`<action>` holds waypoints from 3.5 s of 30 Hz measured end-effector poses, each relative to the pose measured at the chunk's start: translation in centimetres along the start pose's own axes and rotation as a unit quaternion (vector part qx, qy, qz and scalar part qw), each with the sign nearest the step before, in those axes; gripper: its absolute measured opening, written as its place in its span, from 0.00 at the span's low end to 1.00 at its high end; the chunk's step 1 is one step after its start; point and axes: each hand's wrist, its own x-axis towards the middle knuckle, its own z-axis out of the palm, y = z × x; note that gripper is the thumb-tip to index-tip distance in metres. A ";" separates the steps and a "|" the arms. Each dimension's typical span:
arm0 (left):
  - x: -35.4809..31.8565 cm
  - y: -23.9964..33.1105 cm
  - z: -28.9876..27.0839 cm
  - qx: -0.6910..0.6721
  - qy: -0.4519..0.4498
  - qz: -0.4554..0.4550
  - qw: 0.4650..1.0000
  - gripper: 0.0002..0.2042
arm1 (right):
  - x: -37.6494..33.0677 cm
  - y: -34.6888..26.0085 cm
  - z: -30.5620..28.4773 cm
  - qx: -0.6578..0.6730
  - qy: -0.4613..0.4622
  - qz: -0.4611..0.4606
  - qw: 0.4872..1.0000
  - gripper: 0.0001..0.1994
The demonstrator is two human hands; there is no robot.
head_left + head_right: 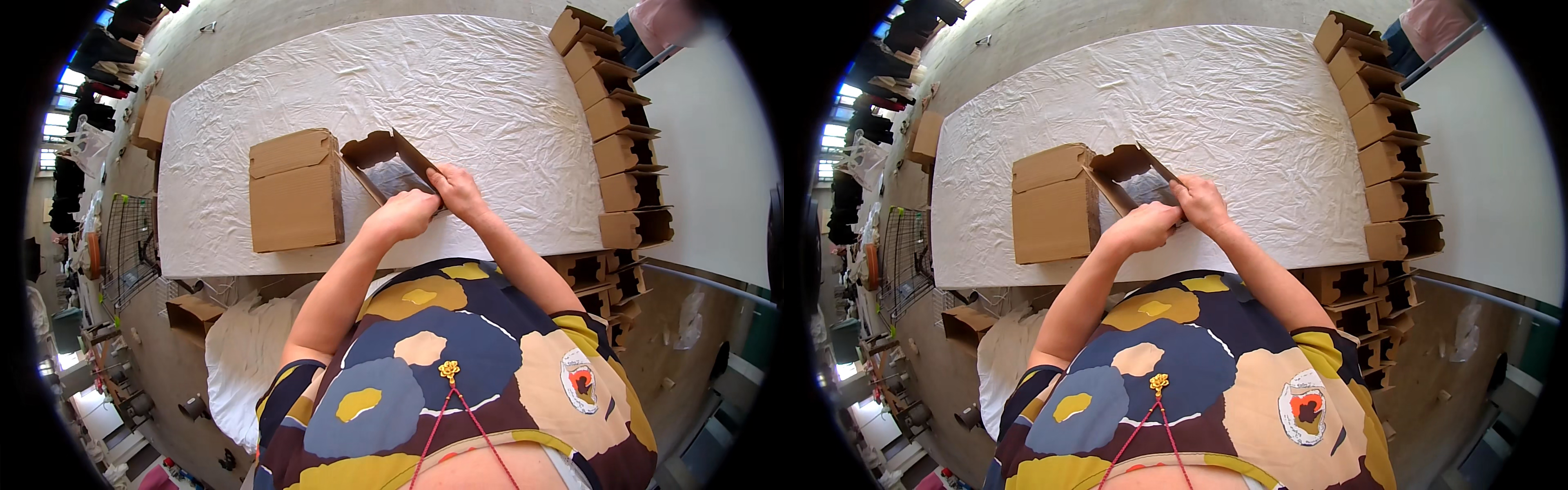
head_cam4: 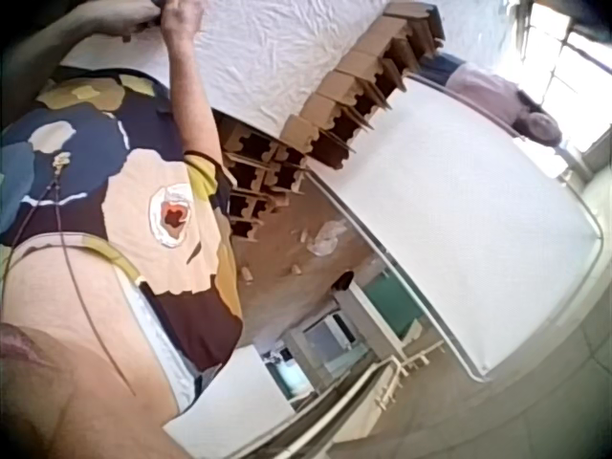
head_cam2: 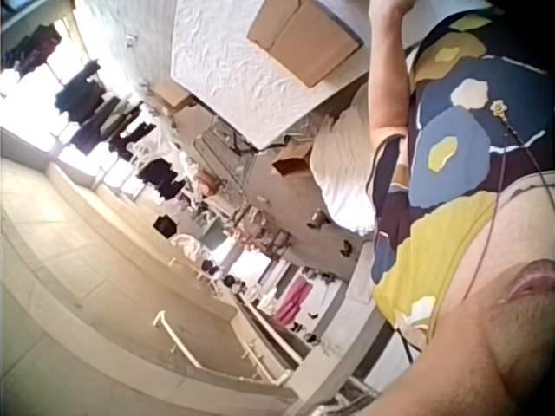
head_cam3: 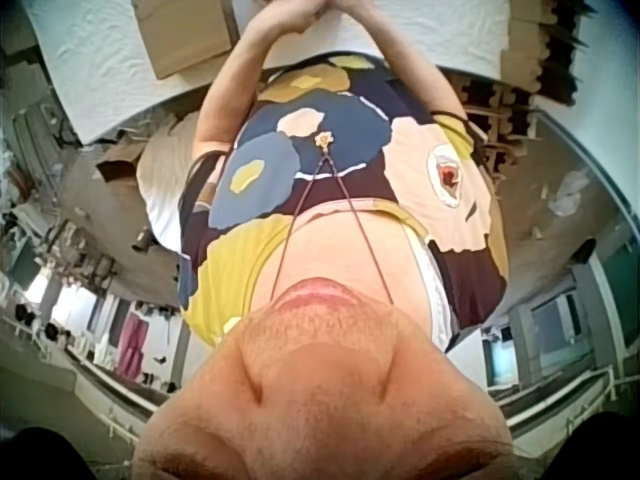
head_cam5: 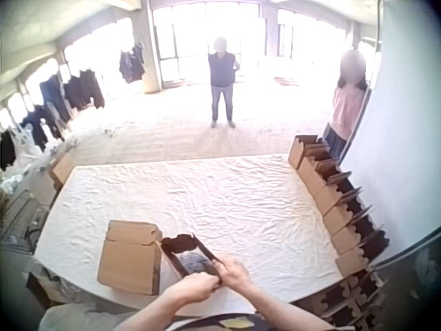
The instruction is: The person assembles cardboard boxes by hand on a table, folding the sides and tucking in the flaps one at a time before moving the completed boxes to a stack.
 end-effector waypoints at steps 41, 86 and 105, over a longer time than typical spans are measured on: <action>-4.1 -2.7 6.1 0.198 0.302 0.091 0.928 0.14 | 3.4 2.8 -5.5 -0.098 0.113 0.024 0.989 0.28; -6.2 -1.9 5.6 -0.222 0.369 -0.002 0.903 0.09 | 2.1 2.7 -5.5 -0.135 0.057 -0.025 0.989 0.14; -2.5 -2.8 5.5 0.027 0.441 -0.046 0.896 0.07 | 1.4 3.5 -5.9 -0.153 0.068 -0.041 0.985 0.14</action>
